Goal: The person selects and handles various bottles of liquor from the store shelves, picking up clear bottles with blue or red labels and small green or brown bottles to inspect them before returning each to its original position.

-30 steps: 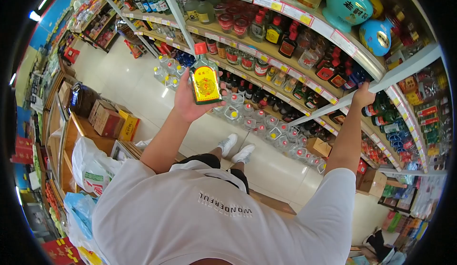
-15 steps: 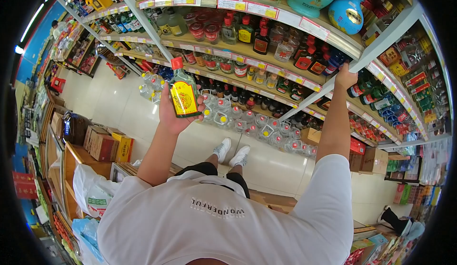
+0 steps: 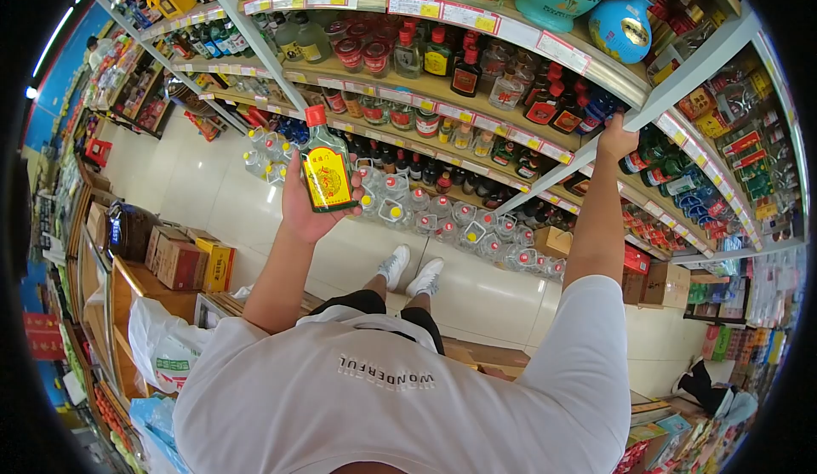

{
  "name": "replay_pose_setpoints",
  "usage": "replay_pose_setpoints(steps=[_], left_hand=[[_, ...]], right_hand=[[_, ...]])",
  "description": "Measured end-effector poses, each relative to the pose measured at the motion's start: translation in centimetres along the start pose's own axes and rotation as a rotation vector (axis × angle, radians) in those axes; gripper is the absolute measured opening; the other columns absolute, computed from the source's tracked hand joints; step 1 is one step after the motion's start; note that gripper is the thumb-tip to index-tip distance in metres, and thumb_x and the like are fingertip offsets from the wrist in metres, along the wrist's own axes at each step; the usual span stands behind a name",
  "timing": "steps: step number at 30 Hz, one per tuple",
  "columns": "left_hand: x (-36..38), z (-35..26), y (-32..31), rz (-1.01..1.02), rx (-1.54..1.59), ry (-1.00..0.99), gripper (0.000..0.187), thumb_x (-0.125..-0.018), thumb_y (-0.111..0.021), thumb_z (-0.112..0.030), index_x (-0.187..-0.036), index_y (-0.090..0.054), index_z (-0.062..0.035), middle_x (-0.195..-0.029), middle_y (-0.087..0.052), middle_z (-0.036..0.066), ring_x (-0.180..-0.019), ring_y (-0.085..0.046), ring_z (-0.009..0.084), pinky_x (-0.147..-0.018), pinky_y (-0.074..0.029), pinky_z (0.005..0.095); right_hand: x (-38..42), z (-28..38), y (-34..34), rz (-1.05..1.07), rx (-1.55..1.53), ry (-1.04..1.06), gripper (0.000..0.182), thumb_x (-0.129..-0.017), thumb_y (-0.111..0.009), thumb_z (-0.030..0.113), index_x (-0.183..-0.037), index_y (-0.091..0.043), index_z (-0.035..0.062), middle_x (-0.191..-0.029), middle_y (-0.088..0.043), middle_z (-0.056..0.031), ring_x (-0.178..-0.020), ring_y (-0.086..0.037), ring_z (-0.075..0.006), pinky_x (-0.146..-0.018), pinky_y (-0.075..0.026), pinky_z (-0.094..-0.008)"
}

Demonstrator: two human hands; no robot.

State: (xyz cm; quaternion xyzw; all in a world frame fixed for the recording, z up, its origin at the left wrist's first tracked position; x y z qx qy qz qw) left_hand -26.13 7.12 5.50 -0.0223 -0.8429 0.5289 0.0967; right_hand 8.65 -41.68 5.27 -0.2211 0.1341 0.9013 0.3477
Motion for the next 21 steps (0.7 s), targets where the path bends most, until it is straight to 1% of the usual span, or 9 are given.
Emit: replay_pose_setpoints(steps=[2, 5, 8, 11, 14, 17, 20, 21], left_hand=[[-0.03, -0.03, -0.05, 0.008, 0.008, 0.007, 0.084, -0.093, -0.024, -0.071, -0.131, -0.049, -0.0002, -0.102, -0.062, 0.020, -0.089, -0.062, 0.0338, -0.076, -0.054, 0.0498], [0.01, 0.06, 0.25, -0.069, 0.003, 0.023, 0.084, -0.091, -0.025, -0.075, -0.131, -0.051, -0.0046, -0.102, -0.060, 0.020, -0.086, -0.056, 0.0350, -0.070, -0.045, 0.0483], [0.21, -0.08, 0.15, -0.077, 0.003, 0.020, 0.084, -0.091, -0.025, -0.074, -0.130, -0.051, -0.0044, -0.101, -0.061, 0.020, -0.086, -0.056, 0.0347, -0.070, -0.045, 0.0481], [0.44, -0.35, -0.16, -0.006, 0.004, 0.007, 0.084, -0.093, -0.024, -0.072, -0.131, -0.048, -0.0003, -0.102, -0.061, 0.019, -0.088, -0.062, 0.0341, -0.076, -0.054, 0.0501], [0.46, -0.43, 0.09, -0.012, 0.006, 0.002, 0.085, -0.093, -0.023, -0.073, -0.131, -0.049, -0.0012, -0.102, -0.061, 0.019, -0.087, -0.062, 0.0341, -0.075, -0.054, 0.0502], [0.38, -0.29, 0.29, -0.098, 0.015, -0.007, 0.088, -0.089, -0.024, -0.079, -0.132, -0.050, -0.0066, -0.098, -0.061, 0.019, -0.084, -0.056, 0.0338, -0.068, -0.045, 0.0468], [0.32, -0.33, -0.04, 0.016, 0.040, -0.002, 0.089, -0.089, -0.020, -0.081, -0.129, -0.051, -0.0077, -0.103, -0.062, 0.021, -0.088, -0.062, 0.0351, -0.073, -0.054, 0.0518], [0.29, -0.39, 0.12, 0.005, 0.032, -0.010, 0.088, -0.089, -0.020, -0.081, -0.128, -0.052, -0.0086, -0.103, -0.062, 0.021, -0.088, -0.062, 0.0353, -0.073, -0.054, 0.0518]], right_hand=[[0.01, -0.05, -0.03, -0.003, -0.031, 0.001, 0.033, -0.082, -0.071, 0.029, -0.082, -0.066, -0.0037, -0.066, -0.068, -0.0115, -0.061, -0.067, -0.0215, -0.063, -0.051, -0.0359], [0.09, 0.22, 0.12, -0.004, -0.001, 0.009, 0.033, -0.082, -0.071, 0.029, -0.082, -0.066, -0.0038, -0.066, -0.068, -0.0116, -0.061, -0.067, -0.0216, -0.063, -0.051, -0.0357], [-0.05, 0.10, 0.06, 0.001, 0.034, 0.010, 0.033, -0.082, -0.071, 0.029, -0.081, -0.067, -0.0040, -0.066, -0.069, -0.0120, -0.062, -0.067, -0.0219, -0.064, -0.052, -0.0362], [0.16, 0.37, 0.17, 0.006, 0.048, -0.013, 0.033, -0.082, -0.070, 0.028, -0.082, -0.067, -0.0042, -0.067, -0.069, -0.0121, -0.063, -0.068, -0.0222, -0.065, -0.052, -0.0366], [0.16, 0.36, 0.16, 0.004, 0.061, -0.015, 0.032, -0.082, -0.070, 0.027, -0.082, -0.066, -0.0041, -0.066, -0.069, -0.0119, -0.063, -0.068, -0.0220, -0.064, -0.051, -0.0362], [0.07, 0.38, 0.10, 0.000, 0.047, -0.006, 0.030, -0.082, -0.070, 0.026, -0.082, -0.066, -0.0038, -0.066, -0.068, -0.0116, -0.062, -0.067, -0.0218, -0.063, -0.051, -0.0358], [0.24, 0.27, 0.07, 0.002, -0.015, -0.009, 0.030, -0.082, -0.069, 0.026, -0.081, -0.065, -0.0036, -0.066, -0.068, -0.0115, -0.062, -0.066, -0.0216, -0.063, -0.051, -0.0357], [0.20, 0.17, -0.02, 0.003, -0.043, -0.011, 0.029, -0.082, -0.069, 0.026, -0.081, -0.065, -0.0035, -0.065, -0.068, -0.0114, -0.062, -0.066, -0.0216, -0.063, -0.051, -0.0357]])
Point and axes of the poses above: each hand's wrist, its own x-axis away from the middle knuckle, its own y-axis out of the back of the hand, z = x × y, the point moved 7 cm from there along -x, towards the middle knuckle
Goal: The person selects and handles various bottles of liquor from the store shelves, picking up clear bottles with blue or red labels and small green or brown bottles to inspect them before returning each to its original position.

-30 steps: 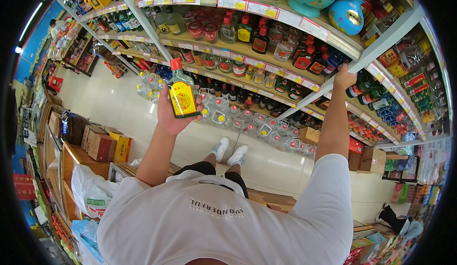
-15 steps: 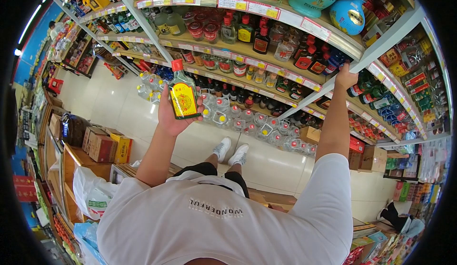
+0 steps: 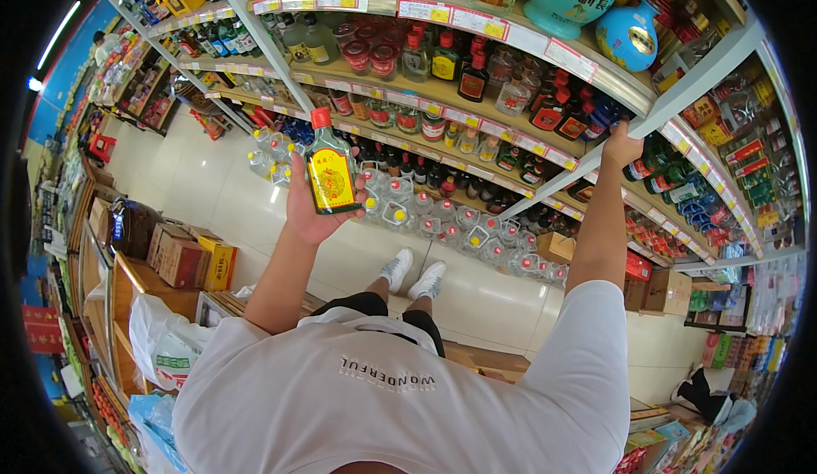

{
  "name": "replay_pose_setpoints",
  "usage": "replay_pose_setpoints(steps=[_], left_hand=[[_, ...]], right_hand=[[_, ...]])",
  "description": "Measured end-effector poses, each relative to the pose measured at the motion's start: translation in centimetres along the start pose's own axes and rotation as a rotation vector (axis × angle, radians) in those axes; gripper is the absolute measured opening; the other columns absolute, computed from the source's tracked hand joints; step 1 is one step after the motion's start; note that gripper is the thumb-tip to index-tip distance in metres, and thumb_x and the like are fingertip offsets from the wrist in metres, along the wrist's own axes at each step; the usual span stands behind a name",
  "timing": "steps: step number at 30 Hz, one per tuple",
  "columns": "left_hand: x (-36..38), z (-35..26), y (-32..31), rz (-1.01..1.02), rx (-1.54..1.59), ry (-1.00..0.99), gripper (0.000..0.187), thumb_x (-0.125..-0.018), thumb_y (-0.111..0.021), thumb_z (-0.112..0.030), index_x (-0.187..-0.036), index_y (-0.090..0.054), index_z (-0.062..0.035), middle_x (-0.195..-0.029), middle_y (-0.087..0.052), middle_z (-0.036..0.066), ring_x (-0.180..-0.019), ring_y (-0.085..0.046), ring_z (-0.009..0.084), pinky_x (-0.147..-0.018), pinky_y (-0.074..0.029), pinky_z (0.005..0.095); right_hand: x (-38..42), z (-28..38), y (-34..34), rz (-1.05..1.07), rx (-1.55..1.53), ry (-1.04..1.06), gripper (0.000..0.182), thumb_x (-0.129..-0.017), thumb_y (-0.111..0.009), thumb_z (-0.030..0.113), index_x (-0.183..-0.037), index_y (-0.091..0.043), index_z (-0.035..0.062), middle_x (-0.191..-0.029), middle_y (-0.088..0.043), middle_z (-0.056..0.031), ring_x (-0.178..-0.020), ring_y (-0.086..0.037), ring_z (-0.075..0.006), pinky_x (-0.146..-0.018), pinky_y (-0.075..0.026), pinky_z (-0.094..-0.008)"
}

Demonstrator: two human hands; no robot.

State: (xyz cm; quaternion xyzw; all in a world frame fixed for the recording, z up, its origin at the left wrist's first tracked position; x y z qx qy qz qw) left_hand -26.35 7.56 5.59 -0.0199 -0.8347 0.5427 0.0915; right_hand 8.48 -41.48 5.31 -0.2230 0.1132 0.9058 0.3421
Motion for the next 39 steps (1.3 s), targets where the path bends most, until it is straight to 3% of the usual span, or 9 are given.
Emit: replay_pose_setpoints(steps=[9, 16, 22, 25, 31, 34, 39], left_hand=[[0.1, 0.0, 1.0, -0.055, -0.079, -0.050, 0.079, -0.092, -0.020, -0.077, -0.124, -0.054, -0.0133, -0.107, -0.065, 0.021, -0.095, -0.065, 0.0366, -0.076, -0.055, 0.0534], [0.0, 0.6, 1.5, -0.138, -0.095, -0.023, 0.077, -0.093, -0.025, -0.075, -0.129, -0.053, -0.0133, -0.117, -0.061, 0.025, -0.106, -0.062, 0.0438, -0.078, -0.056, 0.0570], [-0.5, 1.3, 0.8, -0.072, -0.034, -0.017, 0.075, -0.093, -0.031, -0.074, -0.131, -0.051, -0.0134, -0.131, -0.053, 0.028, -0.120, -0.053, 0.0476, -0.098, -0.043, 0.0670], [-0.9, 1.7, 1.6, 0.074, -0.043, -0.048, 0.069, -0.093, -0.039, -0.070, -0.132, -0.050, -0.0135, -0.134, -0.051, 0.028, -0.124, -0.050, 0.0485, -0.101, -0.036, 0.0719], [-2.0, 2.2, 1.1, -0.061, -0.124, -0.048, 0.057, -0.095, -0.048, -0.057, -0.131, -0.050, -0.0130, -0.125, -0.057, 0.021, -0.122, -0.053, 0.0433, -0.099, -0.040, 0.0712], [-2.4, 2.2, 2.2, -0.061, 0.003, -0.056, 0.042, -0.101, -0.047, -0.043, -0.126, -0.050, -0.0097, -0.117, -0.060, 0.021, -0.115, -0.059, 0.0409, -0.098, -0.045, 0.0676], [-2.5, 0.8, 3.2, -0.145, -0.128, -0.165, 0.040, -0.099, -0.053, -0.038, -0.122, -0.051, -0.0052, -0.106, -0.064, 0.018, -0.101, -0.066, 0.0354, -0.095, -0.050, 0.0624]], right_hand=[[0.0, 0.6, 0.2, -0.003, 0.131, 0.063, 0.033, -0.081, -0.068, 0.029, -0.080, -0.068, -0.0040, -0.066, -0.069, -0.0112, -0.063, -0.067, -0.0243, -0.065, -0.051, -0.0398], [0.3, 0.4, -0.1, -0.009, 0.020, -0.033, 0.031, -0.079, -0.072, 0.023, -0.087, -0.067, -0.0066, -0.072, -0.070, -0.0117, -0.063, -0.067, -0.0227, -0.061, -0.052, -0.0349], [-0.1, -0.1, 0.2, -0.001, 0.095, 0.001, 0.032, -0.080, -0.071, 0.028, -0.084, -0.067, -0.0032, -0.065, -0.068, -0.0096, -0.062, -0.066, -0.0211, -0.064, -0.050, -0.0361], [0.0, 0.4, 0.2, 0.001, 0.126, 0.020, 0.031, -0.080, -0.070, 0.028, -0.081, -0.067, -0.0028, -0.065, -0.068, -0.0098, -0.062, -0.066, -0.0220, -0.064, -0.050, -0.0363], [-0.3, -0.3, 0.2, -0.002, 0.112, 0.025, 0.032, -0.081, -0.070, 0.030, -0.077, -0.067, -0.0027, -0.065, -0.068, -0.0110, -0.062, -0.067, -0.0230, -0.066, -0.051, -0.0369], [-0.2, -0.1, 0.2, -0.004, 0.076, 0.014, 0.033, -0.081, -0.070, 0.030, -0.078, -0.067, -0.0029, -0.065, -0.068, -0.0110, -0.063, -0.067, -0.0228, -0.065, -0.051, -0.0369], [-0.2, -0.3, 0.2, -0.008, 0.097, 0.019, 0.034, -0.081, -0.070, 0.031, -0.080, -0.066, -0.0029, -0.065, -0.068, -0.0107, -0.062, -0.066, -0.0222, -0.064, -0.051, -0.0370]])
Point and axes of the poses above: each hand's wrist, its own x-axis away from the middle knuckle, its own y-axis out of the back of the hand, z = x × y, the point moved 7 cm from there along -x, towards the middle knuckle
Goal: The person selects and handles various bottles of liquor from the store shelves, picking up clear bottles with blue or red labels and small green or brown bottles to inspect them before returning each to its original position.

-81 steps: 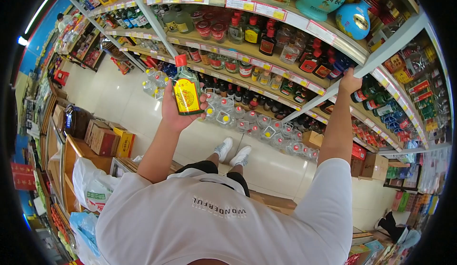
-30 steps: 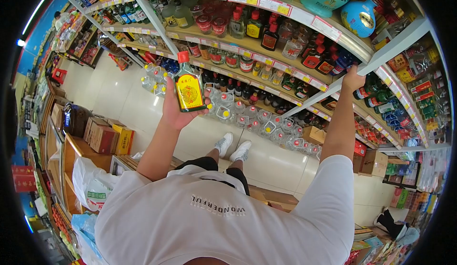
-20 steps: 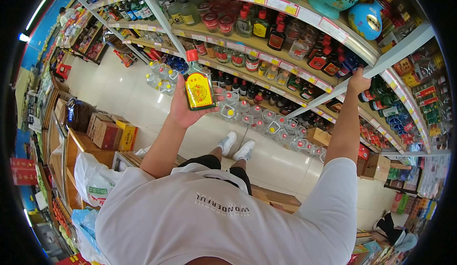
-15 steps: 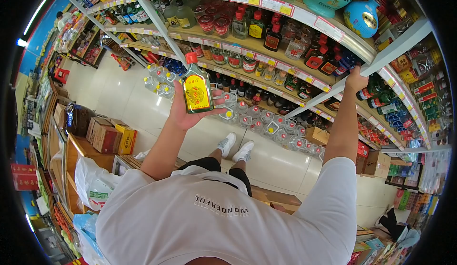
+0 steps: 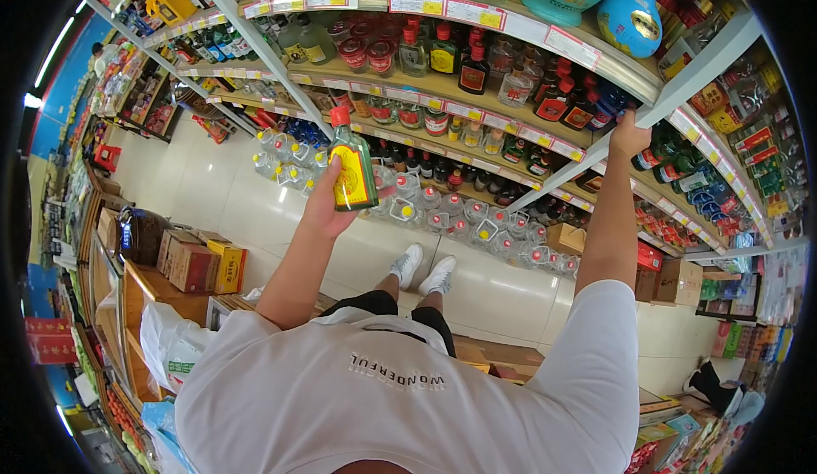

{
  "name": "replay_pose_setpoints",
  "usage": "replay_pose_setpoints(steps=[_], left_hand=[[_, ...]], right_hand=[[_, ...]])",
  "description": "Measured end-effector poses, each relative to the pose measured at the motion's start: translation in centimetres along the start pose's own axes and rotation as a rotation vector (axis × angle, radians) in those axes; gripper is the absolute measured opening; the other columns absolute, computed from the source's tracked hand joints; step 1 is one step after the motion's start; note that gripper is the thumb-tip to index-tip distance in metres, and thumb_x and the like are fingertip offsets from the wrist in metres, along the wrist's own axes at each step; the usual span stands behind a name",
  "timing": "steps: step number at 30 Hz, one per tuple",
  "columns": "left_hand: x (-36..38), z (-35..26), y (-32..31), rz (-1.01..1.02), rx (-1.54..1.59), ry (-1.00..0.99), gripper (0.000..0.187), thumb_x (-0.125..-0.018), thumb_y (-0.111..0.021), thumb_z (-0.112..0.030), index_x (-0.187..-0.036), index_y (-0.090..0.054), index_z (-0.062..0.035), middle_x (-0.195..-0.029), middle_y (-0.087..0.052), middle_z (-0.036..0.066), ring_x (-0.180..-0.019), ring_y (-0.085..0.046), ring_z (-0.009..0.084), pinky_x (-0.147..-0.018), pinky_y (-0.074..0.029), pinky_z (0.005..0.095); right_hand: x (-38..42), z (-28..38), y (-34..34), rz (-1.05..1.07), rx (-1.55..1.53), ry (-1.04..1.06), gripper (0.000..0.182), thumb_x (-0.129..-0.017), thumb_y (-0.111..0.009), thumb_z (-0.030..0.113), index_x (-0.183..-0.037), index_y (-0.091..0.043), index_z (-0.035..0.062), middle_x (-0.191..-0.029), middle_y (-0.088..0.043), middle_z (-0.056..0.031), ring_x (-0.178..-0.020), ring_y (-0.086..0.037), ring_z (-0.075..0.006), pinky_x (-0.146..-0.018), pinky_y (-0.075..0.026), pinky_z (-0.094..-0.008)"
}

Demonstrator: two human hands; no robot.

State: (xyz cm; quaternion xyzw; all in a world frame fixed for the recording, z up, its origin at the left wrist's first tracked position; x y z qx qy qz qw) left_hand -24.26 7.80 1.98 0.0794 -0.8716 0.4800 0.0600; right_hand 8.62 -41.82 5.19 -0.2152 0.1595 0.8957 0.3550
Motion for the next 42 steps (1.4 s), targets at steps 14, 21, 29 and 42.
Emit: replay_pose_setpoints(steps=[14, 21, 29, 42], left_hand=[[-9.1, -12.1, 8.1, -0.050, 0.012, -0.290, 0.029, -0.100, -0.053, -0.022, -0.127, -0.050, -0.0109, -0.123, -0.061, 0.007, -0.118, -0.057, 0.0280, -0.104, -0.044, 0.0498], [-17.3, -18.8, 11.6, -0.210, -0.212, -0.447, 0.033, -0.094, -0.059, -0.002, -0.126, -0.050, 0.0003, -0.118, -0.061, 0.010, -0.109, -0.061, 0.0203, -0.096, -0.049, 0.0363], [-25.9, -24.3, 13.6, -0.330, -0.872, -0.667, 0.045, -0.085, -0.066, 0.007, -0.127, -0.050, 0.0038, -0.114, -0.064, 0.012, -0.101, -0.061, 0.0175, -0.088, -0.048, 0.0290], [-30.0, -22.7, 14.8, -0.185, -1.130, -0.663, 0.044, -0.082, -0.069, 0.006, -0.122, -0.052, 0.0006, -0.114, -0.063, 0.011, -0.103, -0.059, 0.0183, -0.090, -0.046, 0.0306]], right_hand=[[-0.6, -1.4, 0.0, 0.017, 0.050, -0.006, 0.034, -0.083, -0.069, 0.027, -0.079, -0.066, -0.0065, -0.066, -0.068, -0.0113, -0.061, -0.065, -0.0226, -0.061, -0.049, -0.0386], [-2.6, -5.6, 1.2, -0.108, 0.242, -0.037, 0.041, -0.081, -0.070, 0.031, -0.079, -0.067, -0.0096, -0.071, -0.067, -0.0134, -0.064, -0.060, -0.0247, -0.065, -0.047, -0.0427], [-2.6, -5.1, 1.7, -0.198, 0.035, 0.089, 0.055, -0.081, -0.072, 0.037, -0.092, -0.065, -0.0163, -0.088, -0.069, -0.0222, -0.072, -0.062, -0.0291, -0.069, -0.048, -0.0435], [-2.3, -4.7, 1.9, -0.164, 0.098, 0.083, 0.038, -0.085, -0.066, 0.025, -0.093, -0.062, -0.0129, -0.086, -0.066, -0.0119, -0.071, -0.055, -0.0198, -0.067, -0.046, -0.0372]])
Point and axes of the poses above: each hand's wrist, its own x-axis away from the middle knuckle, its own y-axis out of the back of the hand, z = x × y, the point moved 7 cm from there along -x, towards the middle knuckle
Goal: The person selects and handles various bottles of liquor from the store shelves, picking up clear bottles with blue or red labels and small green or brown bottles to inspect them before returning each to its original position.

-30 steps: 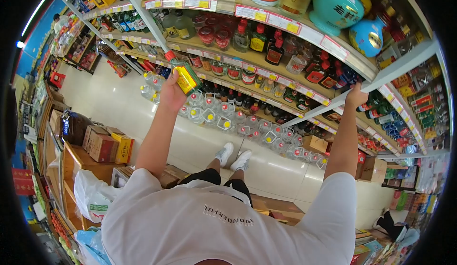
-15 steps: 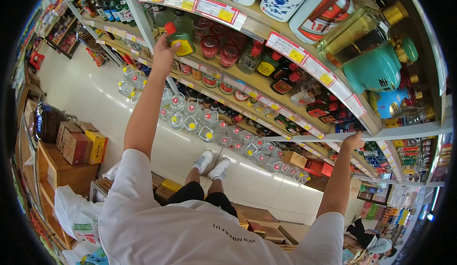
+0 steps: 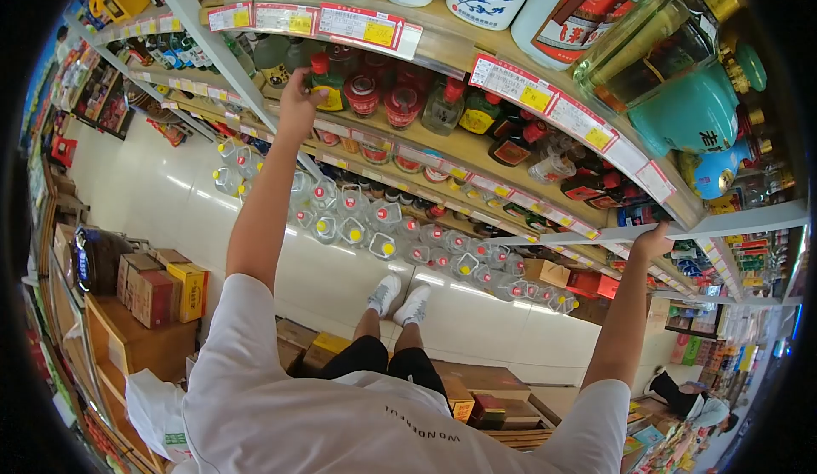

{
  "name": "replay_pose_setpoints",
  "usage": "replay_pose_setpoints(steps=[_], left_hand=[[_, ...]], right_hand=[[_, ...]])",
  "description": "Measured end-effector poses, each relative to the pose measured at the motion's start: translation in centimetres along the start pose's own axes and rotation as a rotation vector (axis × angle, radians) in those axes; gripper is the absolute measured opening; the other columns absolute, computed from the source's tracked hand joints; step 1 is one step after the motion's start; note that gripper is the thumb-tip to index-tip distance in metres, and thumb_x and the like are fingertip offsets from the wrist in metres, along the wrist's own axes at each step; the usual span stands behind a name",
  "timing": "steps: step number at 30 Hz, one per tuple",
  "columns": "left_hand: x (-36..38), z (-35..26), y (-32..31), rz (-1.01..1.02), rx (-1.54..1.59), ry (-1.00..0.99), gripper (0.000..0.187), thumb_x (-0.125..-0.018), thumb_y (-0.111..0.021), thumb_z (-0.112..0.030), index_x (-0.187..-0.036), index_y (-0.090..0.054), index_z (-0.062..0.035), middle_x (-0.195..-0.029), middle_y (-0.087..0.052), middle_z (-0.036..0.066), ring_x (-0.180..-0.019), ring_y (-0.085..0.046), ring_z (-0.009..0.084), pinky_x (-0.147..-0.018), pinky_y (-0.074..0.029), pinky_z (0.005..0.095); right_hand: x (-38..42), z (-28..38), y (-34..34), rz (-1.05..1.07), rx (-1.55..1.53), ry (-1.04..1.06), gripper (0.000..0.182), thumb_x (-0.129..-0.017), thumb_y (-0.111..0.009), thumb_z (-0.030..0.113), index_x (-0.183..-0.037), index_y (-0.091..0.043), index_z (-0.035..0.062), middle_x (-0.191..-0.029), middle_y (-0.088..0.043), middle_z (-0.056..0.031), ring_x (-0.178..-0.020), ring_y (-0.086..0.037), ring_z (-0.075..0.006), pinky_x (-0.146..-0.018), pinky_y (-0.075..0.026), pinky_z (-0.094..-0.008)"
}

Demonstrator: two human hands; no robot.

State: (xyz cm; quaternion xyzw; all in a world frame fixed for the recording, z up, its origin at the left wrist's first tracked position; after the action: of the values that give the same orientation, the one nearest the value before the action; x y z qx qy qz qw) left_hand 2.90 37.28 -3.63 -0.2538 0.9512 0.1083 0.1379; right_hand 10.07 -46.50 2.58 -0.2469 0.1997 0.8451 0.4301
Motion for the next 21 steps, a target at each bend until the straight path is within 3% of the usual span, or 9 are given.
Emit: replay_pose_setpoints(steps=[2, 3, 9, 14, 18, 21], left_hand=[[0.3, 0.2, -0.2, -0.009, -0.005, 0.015, 0.044, -0.081, -0.069, 0.006, -0.122, -0.053, 0.0004, -0.114, -0.063, 0.011, -0.103, -0.059, 0.0181, -0.090, -0.046, 0.0306], [0.4, 0.6, -0.2, -0.013, 0.015, -0.018, 0.046, -0.080, -0.070, 0.005, -0.122, -0.054, 0.0000, -0.113, -0.062, 0.015, -0.101, -0.061, 0.0233, -0.088, -0.047, 0.0336], [2.4, -1.7, -0.1, -0.242, -0.607, -0.319, 0.052, -0.077, -0.072, 0.002, -0.126, -0.057, -0.0037, -0.115, -0.055, 0.020, -0.106, -0.052, 0.0362, -0.091, -0.044, 0.0432], [2.4, -1.6, -0.3, -0.235, -0.634, -0.338, 0.054, -0.080, -0.069, 0.002, -0.131, -0.056, -0.0071, -0.112, -0.053, 0.019, -0.102, -0.052, 0.0355, -0.089, -0.044, 0.0433], [1.8, -0.7, -0.3, -0.184, -0.538, -0.235, 0.055, -0.081, -0.065, 0.006, -0.132, -0.056, -0.0102, -0.109, -0.052, 0.019, -0.096, -0.054, 0.0341, -0.084, -0.046, 0.0416], [1.6, -0.5, -0.3, -0.183, -0.562, -0.275, 0.055, -0.082, -0.063, 0.008, -0.134, -0.055, -0.0102, -0.108, -0.051, 0.019, -0.093, -0.055, 0.0338, -0.080, -0.048, 0.0406]], right_hand=[[-0.1, -0.6, 0.0, -0.023, -0.033, -0.027, 0.037, -0.085, -0.065, 0.023, -0.095, -0.062, -0.0124, -0.086, -0.065, -0.0111, -0.071, -0.055, -0.0194, -0.068, -0.046, -0.0367], [-0.3, -0.9, 0.1, -0.019, -0.051, -0.025, 0.037, -0.086, -0.065, 0.024, -0.095, -0.062, -0.0121, -0.087, -0.065, -0.0109, -0.071, -0.055, -0.0193, -0.068, -0.047, -0.0365], [-0.4, -1.0, 0.2, 0.021, -0.072, 0.001, 0.036, -0.088, -0.065, 0.023, -0.099, -0.062, -0.0113, -0.090, -0.066, -0.0114, -0.074, -0.058, -0.0182, -0.067, -0.047, -0.0345], [0.0, -0.8, -0.1, 0.025, -0.168, -0.083, 0.036, -0.089, -0.064, 0.022, -0.101, -0.061, -0.0113, -0.091, -0.067, -0.0109, -0.074, -0.060, -0.0178, -0.067, -0.050, -0.0335], [-0.8, -2.4, 0.2, 0.051, -0.139, -0.070, 0.040, -0.090, -0.066, 0.026, -0.104, -0.062, -0.0114, -0.094, -0.067, -0.0113, -0.075, -0.062, -0.0184, -0.068, -0.050, -0.0333], [-0.9, -2.4, 0.5, 0.040, -0.080, -0.044, 0.042, -0.090, -0.066, 0.027, -0.105, -0.062, -0.0110, -0.095, -0.067, -0.0111, -0.076, -0.061, -0.0176, -0.068, -0.050, -0.0329]])
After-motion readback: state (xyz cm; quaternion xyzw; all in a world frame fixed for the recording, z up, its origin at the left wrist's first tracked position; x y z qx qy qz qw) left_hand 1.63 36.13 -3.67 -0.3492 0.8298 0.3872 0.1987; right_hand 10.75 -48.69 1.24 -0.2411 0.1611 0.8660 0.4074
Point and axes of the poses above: each hand's wrist, its own x-axis away from the middle knuckle, its own y-axis out of the back of the hand, z = x × y, the point moved 7 cm from there along -x, towards the middle knuckle
